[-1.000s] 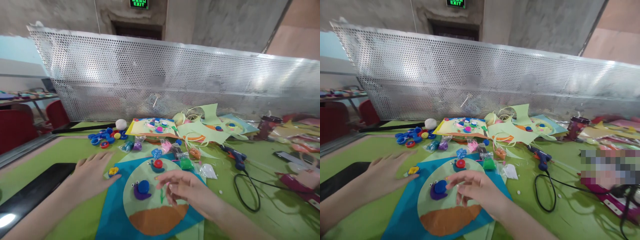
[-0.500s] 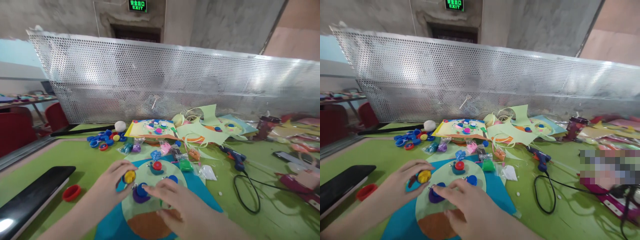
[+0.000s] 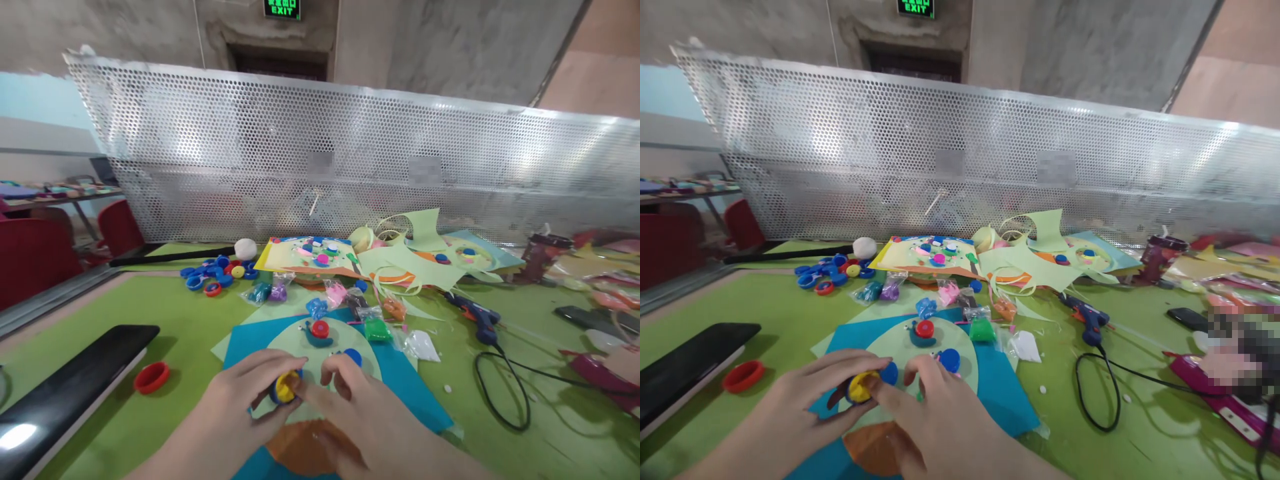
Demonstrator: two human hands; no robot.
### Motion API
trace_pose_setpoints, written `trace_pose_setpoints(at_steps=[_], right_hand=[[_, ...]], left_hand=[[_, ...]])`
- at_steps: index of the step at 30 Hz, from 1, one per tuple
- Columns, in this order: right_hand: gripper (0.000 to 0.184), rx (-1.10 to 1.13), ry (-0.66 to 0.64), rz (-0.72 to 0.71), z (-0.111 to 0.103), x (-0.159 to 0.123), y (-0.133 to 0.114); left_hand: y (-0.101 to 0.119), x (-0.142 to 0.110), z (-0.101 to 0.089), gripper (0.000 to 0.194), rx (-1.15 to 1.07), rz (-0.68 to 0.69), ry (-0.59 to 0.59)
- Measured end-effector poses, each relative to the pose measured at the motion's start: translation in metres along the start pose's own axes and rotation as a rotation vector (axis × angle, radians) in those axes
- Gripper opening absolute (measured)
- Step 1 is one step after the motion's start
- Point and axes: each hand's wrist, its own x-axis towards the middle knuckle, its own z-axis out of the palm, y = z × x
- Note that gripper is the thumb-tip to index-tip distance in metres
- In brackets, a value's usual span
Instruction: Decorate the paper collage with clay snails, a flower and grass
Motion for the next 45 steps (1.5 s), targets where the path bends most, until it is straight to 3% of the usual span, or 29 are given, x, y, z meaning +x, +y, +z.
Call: trace_pose_setpoints(at_steps=[5, 10, 12, 14, 17, 21, 26, 29, 33, 37, 40, 45], right_hand=[[0.062, 0.115, -0.032, 0.027, 0.0, 0.001, -0.003], [0.076, 0.09, -0.106, 0.057, 0.0, 0.003, -0.005], [0.074, 0.155, -0.076, 0.058, -0.002, 0.0, -0.003], [0.062, 0.336, 0.077, 0.058, -0.007, -0.004, 0.002], [0.038, 0.812, 0.327, 0.07, -0.015, -0.008, 0.01], [0.031, 1.389, 0.236, 0.14, -0.018, -0.006, 0.013], [0.031, 1.556, 0.156, 0.141, -0.012, -0.004, 0.011], [0.026, 1.347, 0.175, 0.097, -0.008, -0.006, 0.01], [0.028, 0.705, 0.279, -0.043, -0.002, -0.007, 0.004], [0.028, 0.364, 0.373, -0.139, 0.009, -0.007, 0.002], [0.031, 0.065, 0.351, -0.222, 0.013, -0.008, 0.003], [0.024, -0.037, 0.423, -0.241, 0.009, -0.007, -0.002]], left_hand=[[0.006, -0.002, -0.001, 0.035, 0.017, 0.031, -0.055], [0.009, 0.001, -0.003, 0.031, 0.041, 0.017, -0.061], [0.01, 0.006, -0.006, 0.029, 0.041, 0.006, -0.056], [0.009, 0.011, -0.009, 0.027, 0.035, -0.035, -0.045], [0.009, 0.016, -0.014, 0.025, 0.025, -0.172, -0.038], [0.012, 0.014, -0.02, 0.026, 0.0, -0.204, -0.06], [0.018, 0.005, -0.018, 0.026, -0.051, -0.104, -0.019], [0.018, -0.001, -0.011, 0.038, -0.077, -0.1, 0.003], [0.017, -0.007, -0.004, 0.055, -0.147, -0.112, -0.026], [0.02, -0.011, -0.002, 0.057, -0.119, -0.124, -0.053], [0.023, -0.013, -0.002, 0.058, -0.12, -0.138, -0.048], [0.023, -0.014, 0.001, 0.056, -0.09, -0.108, -0.022]])
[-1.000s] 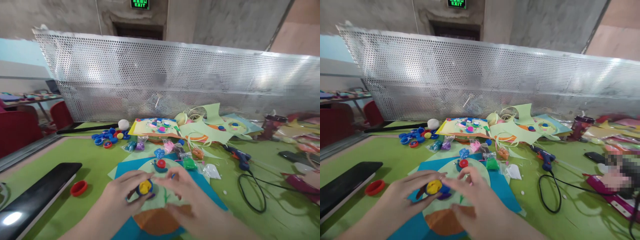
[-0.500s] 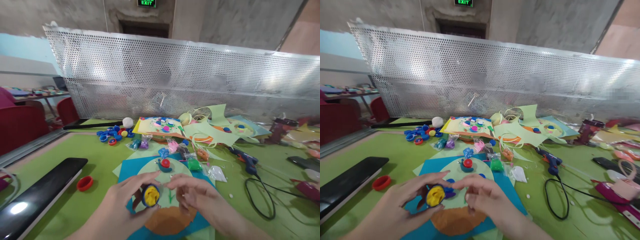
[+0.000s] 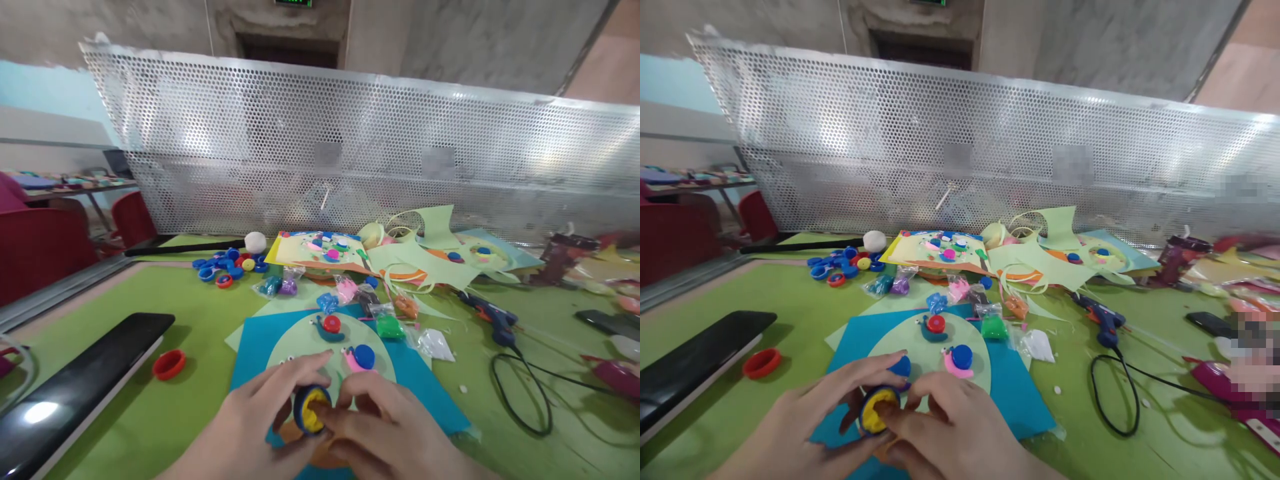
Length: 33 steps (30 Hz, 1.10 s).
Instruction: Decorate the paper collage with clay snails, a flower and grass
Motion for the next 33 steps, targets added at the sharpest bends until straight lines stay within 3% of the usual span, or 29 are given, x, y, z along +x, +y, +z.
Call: trace_pose_setpoints(at_steps=[6, 12, 20, 25, 29, 31, 33], right_hand=[[0.018, 0.237, 0.122, 0.032, 0.005, 0.003, 0.001], [0.014, 0.356, 0.127, 0.144, 0.012, 0.001, 0.002], [0.008, 0.537, 0.082, 0.356, 0.013, 0.002, 0.0], [0.004, 0.674, 0.042, 0.498, 0.006, 0.007, 0.001], [0.01, 0.693, 0.233, 0.654, -0.005, 0.011, 0.008], [0.009, 0.647, 0.263, 0.635, -0.006, 0.011, 0.01], [0.008, 0.597, 0.192, 0.533, -0.003, 0.01, 0.01]], left_hand=[[0.002, -0.001, 0.004, 0.056, -0.059, -0.067, -0.011], [-0.001, -0.002, 0.007, 0.065, -0.073, -0.113, -0.053], [-0.006, -0.005, 0.01, 0.073, 0.033, -0.044, -0.074], [-0.007, 0.001, 0.003, 0.061, 0.055, -0.064, -0.062], [-0.011, 0.017, -0.012, 0.036, 0.15, -0.088, 0.007], [-0.012, 0.022, -0.015, 0.03, 0.148, -0.089, -0.004], [-0.013, 0.022, -0.012, 0.031, 0.109, -0.074, -0.031]])
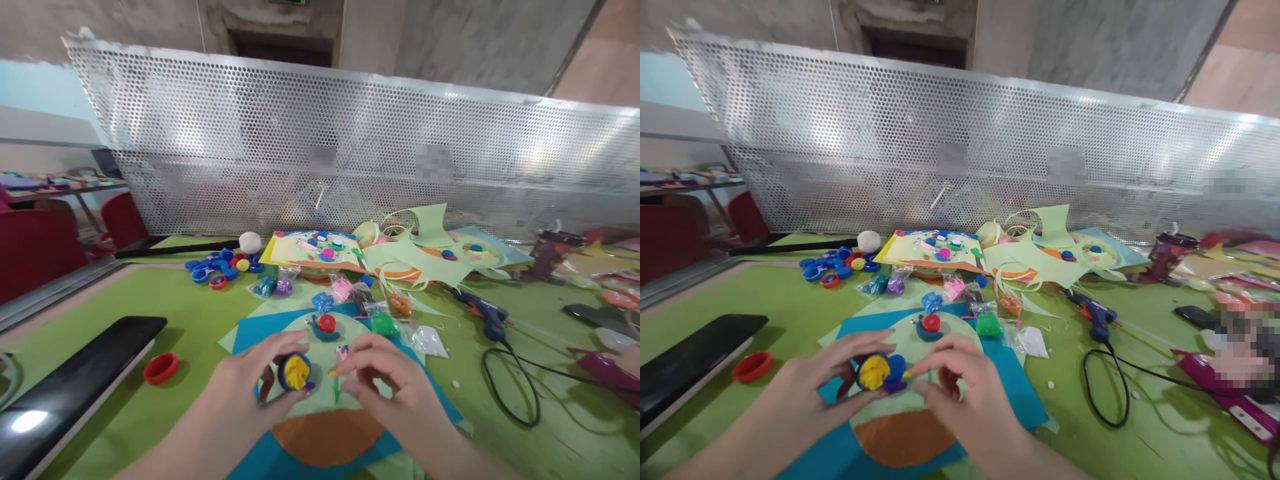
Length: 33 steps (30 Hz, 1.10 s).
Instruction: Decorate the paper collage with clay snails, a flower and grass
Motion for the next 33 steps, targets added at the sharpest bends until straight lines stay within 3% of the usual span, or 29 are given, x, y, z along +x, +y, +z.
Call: trace_pose_setpoints(at_steps=[4, 12, 17, 22, 28, 33], right_hand=[[0.01, -0.069, -0.145, -0.118, 0.007, -0.005, 0.004], [0.006, -0.072, -0.148, -0.042, 0.007, -0.007, 0.004], [0.011, -0.114, -0.136, -0.095, 0.008, -0.005, 0.003], [0.016, -0.142, -0.11, -0.158, 0.007, -0.002, 0.003], [0.015, -0.283, -0.13, -0.418, 0.006, -0.006, 0.005], [0.015, -0.497, -0.115, -0.568, 0.004, -0.009, 0.005]], left_hand=[[0.0, -0.011, 0.013, 0.041, -0.09, 0.018, -0.017], [-0.002, -0.015, 0.017, 0.044, -0.144, -0.025, -0.065], [-0.004, -0.016, 0.02, 0.046, -0.184, -0.019, -0.085], [-0.002, -0.017, 0.018, 0.047, -0.178, -0.065, -0.192], [0.002, -0.017, 0.017, 0.046, -0.163, -0.086, -0.23], [0.0, -0.018, 0.016, 0.05, -0.227, -0.091, -0.156]])
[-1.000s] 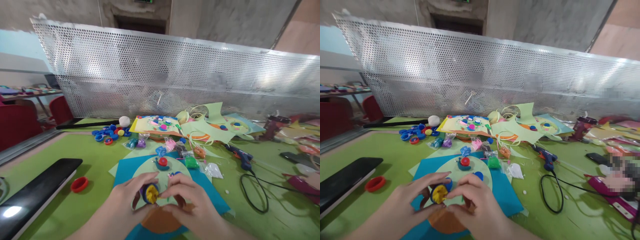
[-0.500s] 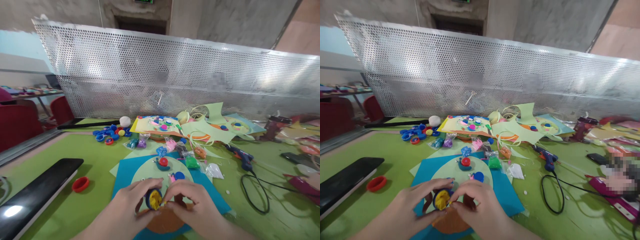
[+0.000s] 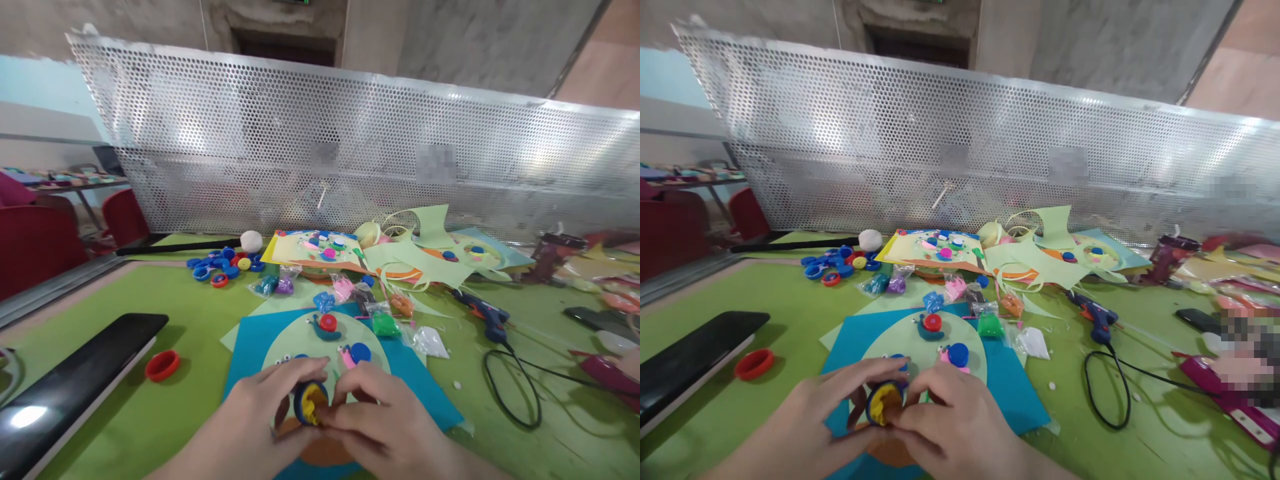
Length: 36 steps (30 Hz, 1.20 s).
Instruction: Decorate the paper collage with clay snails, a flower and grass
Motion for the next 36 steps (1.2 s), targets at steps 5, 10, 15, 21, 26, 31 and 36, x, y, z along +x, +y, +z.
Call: trace_pose_setpoints(at_steps=[5, 10, 15, 21, 26, 31, 36], right_hand=[[0.02, -0.026, -0.049, 0.005, -0.004, 0.0, -0.001], [0.02, -0.028, -0.047, 0.062, -0.013, 0.002, 0.001], [0.031, 0.053, 0.065, -0.035, -0.011, 0.003, 0.004], [0.029, 0.083, -0.036, -0.062, -0.002, 0.001, -0.001], [0.023, 0.1, -0.05, -0.034, -0.001, 0.0, -0.001], [0.023, 0.054, -0.071, -0.058, -0.006, 0.001, -0.005], [0.022, -0.003, -0.117, -0.006, -0.012, 0.001, -0.007]], left_hand=[[0.004, 0.001, -0.003, 0.042, -0.117, -0.117, -0.022], [0.009, 0.01, -0.007, 0.045, -0.149, -0.241, -0.041], [0.011, 0.011, -0.006, 0.05, -0.163, -0.31, -0.067], [0.007, 0.003, -0.001, 0.051, -0.219, -0.239, -0.067], [0.007, 0.004, 0.002, 0.056, -0.233, -0.242, -0.093], [0.006, 0.004, 0.006, 0.06, -0.271, -0.25, -0.118], [0.004, 0.004, 0.007, 0.06, -0.361, -0.325, -0.161]])
